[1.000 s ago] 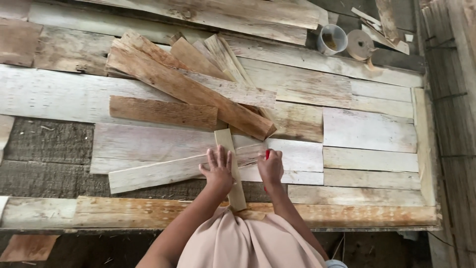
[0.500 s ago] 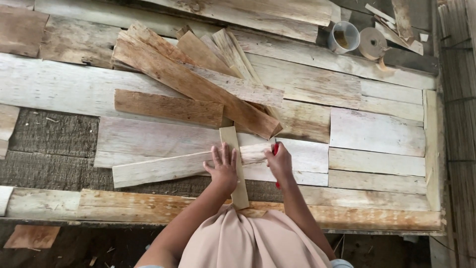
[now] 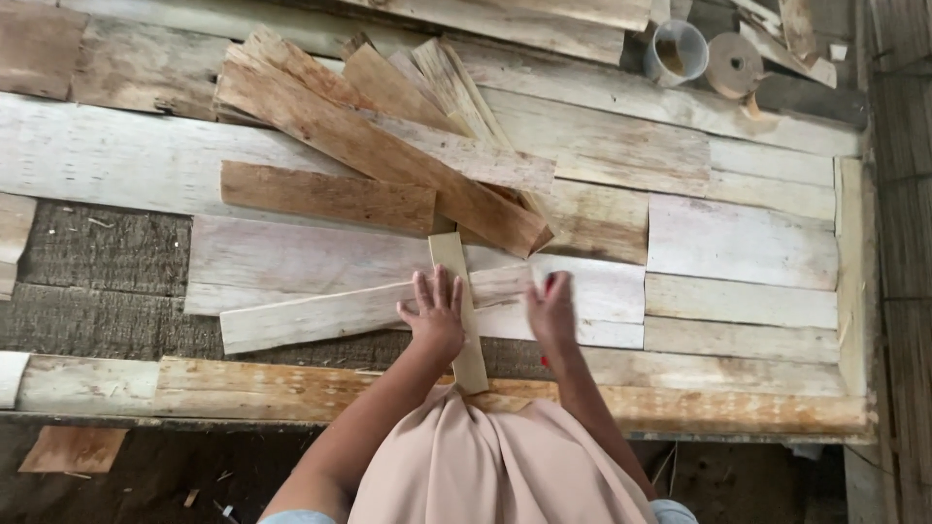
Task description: The person uses a red utility knife to shave thin strips from a small wooden plank on a workbench. They repeatedly draw the blade along the plank's edge to remove material, then reposition the plank and continue shaving.
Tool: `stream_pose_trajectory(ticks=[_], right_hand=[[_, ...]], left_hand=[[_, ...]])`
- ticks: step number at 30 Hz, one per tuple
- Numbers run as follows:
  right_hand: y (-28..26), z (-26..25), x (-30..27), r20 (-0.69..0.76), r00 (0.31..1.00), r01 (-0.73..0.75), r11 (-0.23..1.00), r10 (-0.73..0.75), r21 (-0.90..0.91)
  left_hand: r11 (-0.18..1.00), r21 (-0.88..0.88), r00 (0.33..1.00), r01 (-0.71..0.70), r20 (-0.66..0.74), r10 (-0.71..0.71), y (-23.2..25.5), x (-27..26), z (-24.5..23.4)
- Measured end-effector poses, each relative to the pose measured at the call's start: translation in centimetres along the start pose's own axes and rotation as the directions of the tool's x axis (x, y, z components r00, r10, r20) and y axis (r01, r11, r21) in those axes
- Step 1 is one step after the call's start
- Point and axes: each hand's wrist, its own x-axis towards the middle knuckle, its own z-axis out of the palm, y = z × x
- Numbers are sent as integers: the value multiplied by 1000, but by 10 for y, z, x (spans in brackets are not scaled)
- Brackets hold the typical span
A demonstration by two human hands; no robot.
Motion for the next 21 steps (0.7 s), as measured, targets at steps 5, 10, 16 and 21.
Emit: stream_pose_trajectory(ticks=[5, 10, 16, 21], right_hand=[[-19, 33, -24, 543, 830, -2, 976, 122, -217], [-34, 37, -34, 579, 803, 93, 930, 141, -355], [-19, 58, -39, 591, 796, 141, 910, 129, -389], [-23, 61, -43, 611, 779, 150, 902, 144, -405]], left_hand=[[1000, -20, 1000, -12, -23, 11, -1, 2, 0], [999, -32, 1000, -12, -18, 12, 0, -8, -5], [997, -73, 1000, -12, -11, 11, 1, -2, -3], [996, -85, 1000, -10, -5, 10, 0, 11, 6]])
